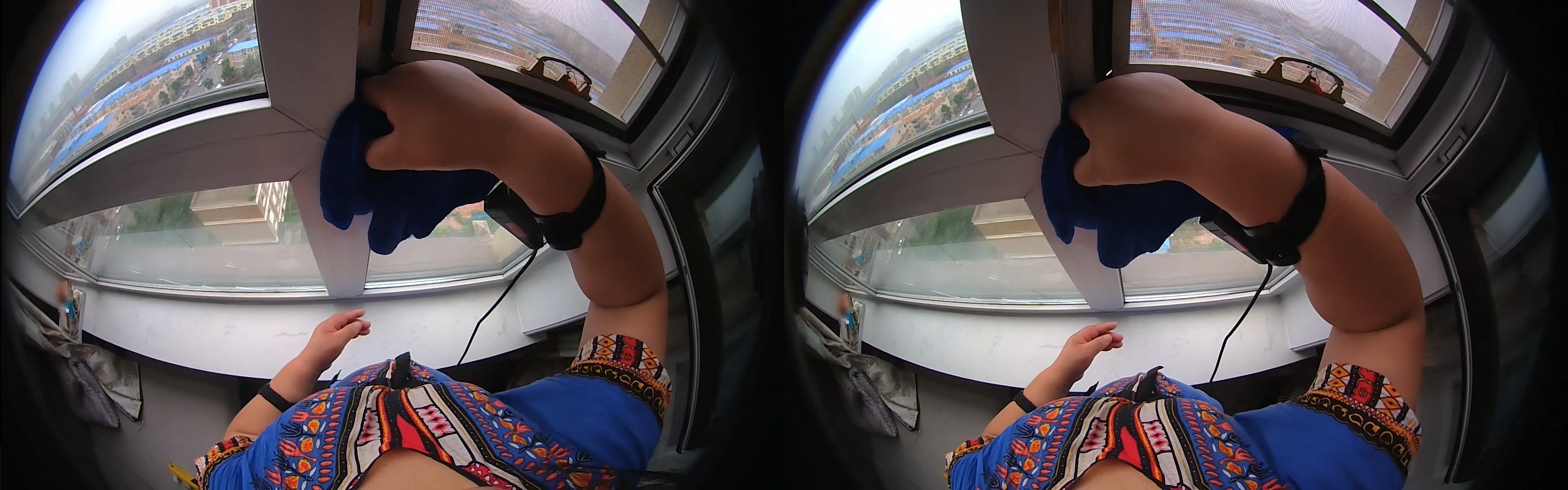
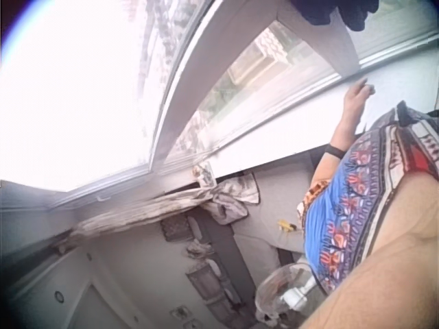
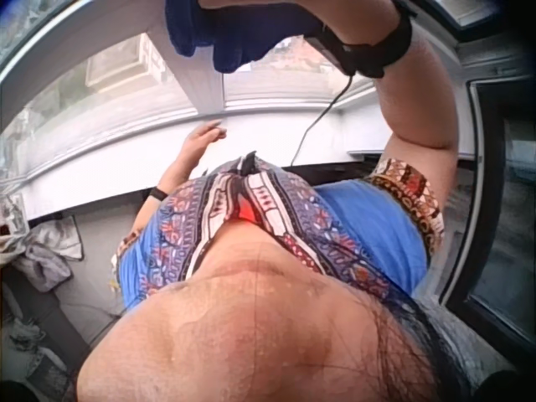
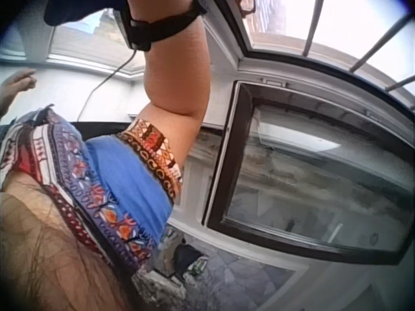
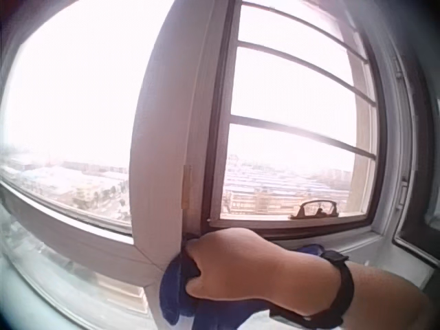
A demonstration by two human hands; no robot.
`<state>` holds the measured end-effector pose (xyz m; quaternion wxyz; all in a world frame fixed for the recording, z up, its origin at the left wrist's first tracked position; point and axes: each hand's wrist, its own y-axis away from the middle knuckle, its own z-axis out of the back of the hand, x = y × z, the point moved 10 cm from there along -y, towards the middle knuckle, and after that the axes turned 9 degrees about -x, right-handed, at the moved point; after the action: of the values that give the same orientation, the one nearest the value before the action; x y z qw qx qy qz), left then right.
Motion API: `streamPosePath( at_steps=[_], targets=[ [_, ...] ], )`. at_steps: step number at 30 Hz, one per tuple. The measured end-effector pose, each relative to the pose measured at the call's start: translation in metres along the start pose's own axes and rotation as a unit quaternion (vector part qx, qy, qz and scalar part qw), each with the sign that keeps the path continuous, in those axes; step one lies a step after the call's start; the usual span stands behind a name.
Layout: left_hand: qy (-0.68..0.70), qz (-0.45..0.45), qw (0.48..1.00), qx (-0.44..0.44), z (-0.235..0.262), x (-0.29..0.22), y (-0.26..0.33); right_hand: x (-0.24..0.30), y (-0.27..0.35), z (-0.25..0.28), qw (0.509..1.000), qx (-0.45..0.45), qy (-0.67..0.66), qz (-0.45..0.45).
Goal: The person wipes the window sill and the interior frames of multiple window panes using a blue cloth, moving objects out of the way to reach the surface.
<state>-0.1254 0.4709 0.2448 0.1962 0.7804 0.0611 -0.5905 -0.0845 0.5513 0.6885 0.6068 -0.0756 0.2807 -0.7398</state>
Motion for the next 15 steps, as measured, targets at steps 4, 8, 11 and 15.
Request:
streamPosePath(
  at_steps=[4, 8, 11, 15],
  targets=[
    [-0.032, -0.001, 0.999, -0.005, -0.004, 0.0, 0.001, 0.008, 0.0, -0.004, 0.999, 0.029, 0.029, -0.001],
    [-0.076, -0.014, 0.997, -0.013, -0.002, -0.008, 0.003, -0.023, 0.017, -0.002, 0.997, 0.045, 0.053, -0.041],
    [-0.074, -0.005, 0.997, -0.017, 0.0, -0.002, 0.005, -0.064, 0.049, 0.005, 0.991, 0.053, 0.086, -0.086],
    [-0.086, -0.007, 0.996, -0.015, -0.007, -0.002, 0.007, -0.129, 0.101, 0.017, 0.977, 0.07, 0.127, -0.158]
  ],
)
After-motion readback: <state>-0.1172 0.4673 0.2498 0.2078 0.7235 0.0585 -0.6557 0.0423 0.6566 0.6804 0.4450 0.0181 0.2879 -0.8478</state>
